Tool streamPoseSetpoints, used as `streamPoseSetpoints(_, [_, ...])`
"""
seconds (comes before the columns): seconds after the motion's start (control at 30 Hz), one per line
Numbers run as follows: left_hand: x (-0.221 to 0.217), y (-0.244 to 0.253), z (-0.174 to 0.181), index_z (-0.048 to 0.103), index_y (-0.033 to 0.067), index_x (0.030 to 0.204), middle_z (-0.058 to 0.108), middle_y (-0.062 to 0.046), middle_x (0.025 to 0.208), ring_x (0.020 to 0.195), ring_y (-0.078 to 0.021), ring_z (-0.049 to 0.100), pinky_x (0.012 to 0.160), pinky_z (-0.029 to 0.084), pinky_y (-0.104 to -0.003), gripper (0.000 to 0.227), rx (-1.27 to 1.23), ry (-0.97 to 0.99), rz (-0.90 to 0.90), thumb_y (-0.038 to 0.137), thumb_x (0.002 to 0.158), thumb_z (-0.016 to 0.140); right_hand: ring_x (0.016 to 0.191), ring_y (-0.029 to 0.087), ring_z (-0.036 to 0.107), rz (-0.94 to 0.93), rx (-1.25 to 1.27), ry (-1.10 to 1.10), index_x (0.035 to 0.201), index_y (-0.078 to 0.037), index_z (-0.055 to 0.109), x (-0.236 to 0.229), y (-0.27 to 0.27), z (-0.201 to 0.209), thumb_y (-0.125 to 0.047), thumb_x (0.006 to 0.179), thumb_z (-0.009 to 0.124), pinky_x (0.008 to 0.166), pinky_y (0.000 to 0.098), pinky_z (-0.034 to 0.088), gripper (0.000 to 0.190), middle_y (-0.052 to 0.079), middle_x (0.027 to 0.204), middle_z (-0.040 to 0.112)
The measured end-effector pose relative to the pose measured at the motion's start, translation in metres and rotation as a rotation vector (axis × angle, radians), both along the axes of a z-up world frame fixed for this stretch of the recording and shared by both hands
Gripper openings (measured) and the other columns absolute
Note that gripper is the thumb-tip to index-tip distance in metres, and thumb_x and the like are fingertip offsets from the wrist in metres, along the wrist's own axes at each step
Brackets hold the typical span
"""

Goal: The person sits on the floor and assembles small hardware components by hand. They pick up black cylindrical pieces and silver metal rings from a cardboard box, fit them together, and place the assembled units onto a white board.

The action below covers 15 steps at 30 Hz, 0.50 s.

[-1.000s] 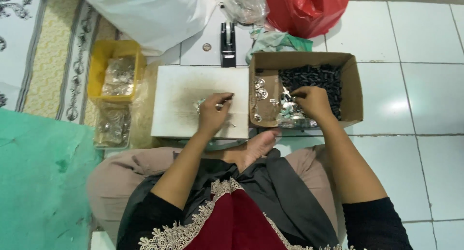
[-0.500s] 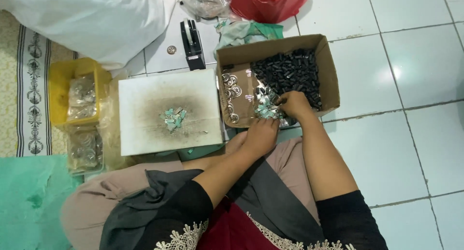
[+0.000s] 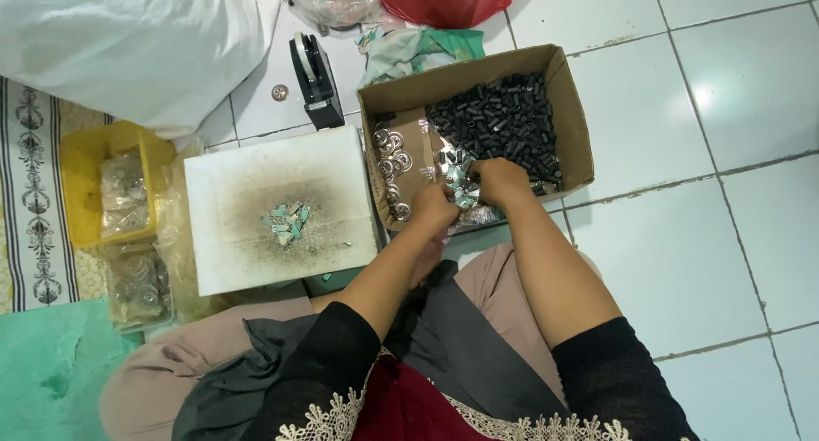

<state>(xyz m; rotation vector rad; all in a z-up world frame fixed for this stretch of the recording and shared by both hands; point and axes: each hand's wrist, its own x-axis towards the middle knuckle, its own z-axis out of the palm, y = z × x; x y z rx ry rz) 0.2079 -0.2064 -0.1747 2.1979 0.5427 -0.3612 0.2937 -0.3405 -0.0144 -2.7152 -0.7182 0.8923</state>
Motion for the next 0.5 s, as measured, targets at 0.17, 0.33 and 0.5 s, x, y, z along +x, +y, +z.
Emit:
streamPoseSetpoints(0.17, [0.002, -0.01, 0.1, 0.055, -0.0049, 0.129, 0.066, -0.03, 0.119, 0.118, -0.0491, 0.064, 0.097, 0.054, -0.06, 0.052, -0.033, 0.131, -0.005, 0.02, 0.086, 0.07, 0.112, 0.04, 0.07, 0.095, -0.031, -0.045, 0.141, -0.005, 0.064, -0.003, 0.003, -0.008, 0.01, 0.079, 0.07, 0.094, 0.0527, 0.057, 0.065, 0.024, 0.122, 0.073])
streamPoseSetpoints(0.33, [0.009, -0.011, 0.099, 0.051, -0.0063, 0.128, 0.065, -0.031, 0.114, 0.112, -0.0515, 0.067, 0.09, 0.057, -0.06, 0.051, 0.024, 0.155, -0.043, 0.009, 0.083, 0.07, 0.108, 0.038, 0.071, 0.142, -0.03, -0.085, 0.14, -0.005, 0.065, 0.002, 0.006, -0.026, 0.01, 0.079, 0.07, 0.092, 0.0502, 0.058, 0.063, 0.022, 0.119, 0.074])
streamPoseSetpoints(0.5, [0.013, -0.012, 0.087, 0.063, -0.0086, 0.119, 0.067, -0.03, 0.11, 0.108, -0.0485, 0.069, 0.086, 0.059, -0.058, 0.036, 0.152, 0.081, -0.151, 0.002, 0.085, 0.065, 0.096, 0.036, 0.073, 0.226, -0.076, -0.134, 0.111, 0.0, 0.078, 0.01, 0.003, -0.052, 0.004, 0.079, 0.07, 0.085, 0.0449, 0.061, 0.033, 0.021, 0.103, 0.076])
